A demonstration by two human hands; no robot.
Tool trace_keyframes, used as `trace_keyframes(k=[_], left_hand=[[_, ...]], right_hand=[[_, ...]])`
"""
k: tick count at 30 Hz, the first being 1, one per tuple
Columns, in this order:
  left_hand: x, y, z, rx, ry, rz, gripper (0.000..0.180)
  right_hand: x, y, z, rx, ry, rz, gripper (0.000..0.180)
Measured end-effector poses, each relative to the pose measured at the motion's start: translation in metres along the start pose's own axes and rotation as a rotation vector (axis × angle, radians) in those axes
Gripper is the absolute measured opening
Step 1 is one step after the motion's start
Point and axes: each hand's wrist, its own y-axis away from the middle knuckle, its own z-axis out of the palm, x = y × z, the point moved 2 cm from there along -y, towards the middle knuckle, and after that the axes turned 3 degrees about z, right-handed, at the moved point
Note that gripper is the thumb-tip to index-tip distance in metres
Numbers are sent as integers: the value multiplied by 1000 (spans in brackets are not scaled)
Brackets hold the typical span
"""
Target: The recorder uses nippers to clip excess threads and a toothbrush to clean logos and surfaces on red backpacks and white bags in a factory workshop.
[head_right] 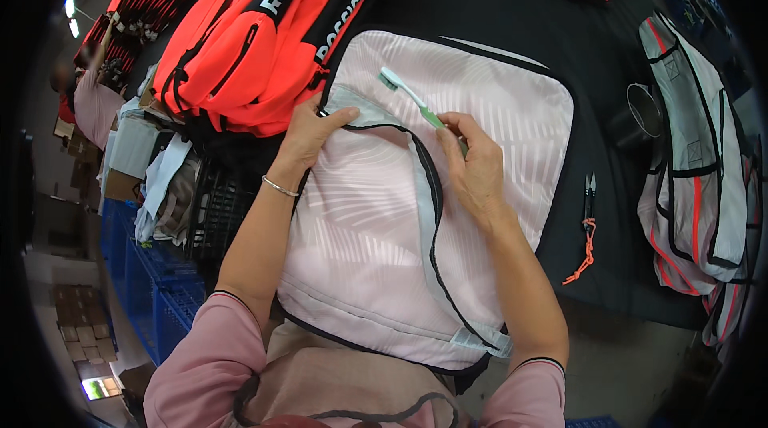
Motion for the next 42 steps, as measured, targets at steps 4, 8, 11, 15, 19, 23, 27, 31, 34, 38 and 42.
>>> trace_keyframes(k=[4, 8, 11, 15, 19, 23, 27, 31, 34, 38, 42], left_hand=[[-6, 4, 2, -115, 351, -108, 40], [-14, 2, 6, -162, 435, -121, 39], [-20, 0, 4, -214, 512, -129, 38], [-23, -1, 5, -240, 547, -145, 39], [-26, -2, 6, -229, 537, -142, 39], [-27, 1, 9, -212, 568, -146, 39], [-32, 2, 8, -208, 541, -116, 37], [-33, 4, 8, -191, 539, -87, 36], [-37, 4, 7, -165, 531, -52, 35], [-30, 13, 9, -10, 377, 123, 47], [26, 49, 40, 372, -826, 926, 59]], right_hand=[[-12, -18, -4, -44, 92, -100, 16], [-7, -23, 5, -116, 279, -171, 13], [-6, -23, 11, -115, 408, -195, 12], [-9, -30, 22, -145, 452, -268, 11], [-10, -39, 33, -159, 462, -322, 17], [-7, -32, 28, -138, 566, -325, 15], [-6, 1, 8, -134, 753, -237, 10], [-12, 41, -7, -96, 835, -130, 8], [-20, 72, -15, -129, 855, -70, 8], [-31, 101, -21, -135, 836, 52, 7], [-30, 108, -21, -97, 819, 66, 7]])
